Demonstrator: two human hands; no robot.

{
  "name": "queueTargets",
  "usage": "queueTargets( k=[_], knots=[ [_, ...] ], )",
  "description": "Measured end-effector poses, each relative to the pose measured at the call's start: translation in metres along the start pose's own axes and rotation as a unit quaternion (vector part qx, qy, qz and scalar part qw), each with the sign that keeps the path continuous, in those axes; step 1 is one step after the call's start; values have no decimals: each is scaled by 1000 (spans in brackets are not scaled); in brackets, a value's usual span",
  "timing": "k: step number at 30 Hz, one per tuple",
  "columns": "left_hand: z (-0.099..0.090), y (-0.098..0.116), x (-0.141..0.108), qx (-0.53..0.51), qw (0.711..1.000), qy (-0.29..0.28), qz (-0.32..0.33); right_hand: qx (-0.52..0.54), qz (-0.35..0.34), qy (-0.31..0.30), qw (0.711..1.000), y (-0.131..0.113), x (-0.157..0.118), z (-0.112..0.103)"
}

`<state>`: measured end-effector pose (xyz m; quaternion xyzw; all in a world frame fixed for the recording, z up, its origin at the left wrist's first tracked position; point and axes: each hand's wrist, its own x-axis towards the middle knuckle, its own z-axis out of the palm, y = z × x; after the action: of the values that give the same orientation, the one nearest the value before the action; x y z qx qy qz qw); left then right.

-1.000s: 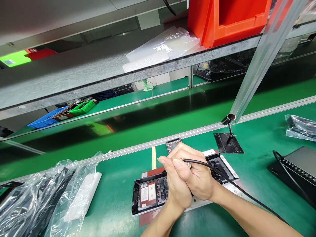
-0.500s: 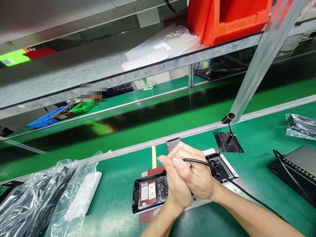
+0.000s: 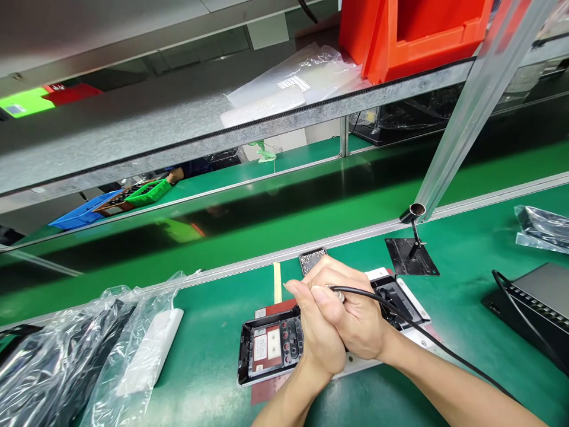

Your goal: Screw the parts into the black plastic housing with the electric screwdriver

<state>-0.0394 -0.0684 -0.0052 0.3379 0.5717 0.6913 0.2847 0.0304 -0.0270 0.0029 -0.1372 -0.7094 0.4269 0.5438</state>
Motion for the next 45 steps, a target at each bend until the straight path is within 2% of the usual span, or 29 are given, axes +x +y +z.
queueTargets(
  k=[10, 19, 32, 38, 45],
  knots=[
    [-8, -7, 3, 28, 998, -63, 11, -7, -6, 1, 1000, 0, 1, -1],
    [-1, -1, 0, 11, 999, -39, 24, 1, 0, 2, 1000, -1, 2, -1],
    [-7, -7, 2, 25, 998, -64, 9, 2, 0, 2, 1000, -1, 2, -1],
    [-4, -5, 0, 21, 999, -41, 24, 4, -4, 1, 1000, 2, 1, 0],
    [-4, -3, 2, 25, 998, -49, 30, -5, -5, 8, 1000, -2, 3, -2]
  ],
)
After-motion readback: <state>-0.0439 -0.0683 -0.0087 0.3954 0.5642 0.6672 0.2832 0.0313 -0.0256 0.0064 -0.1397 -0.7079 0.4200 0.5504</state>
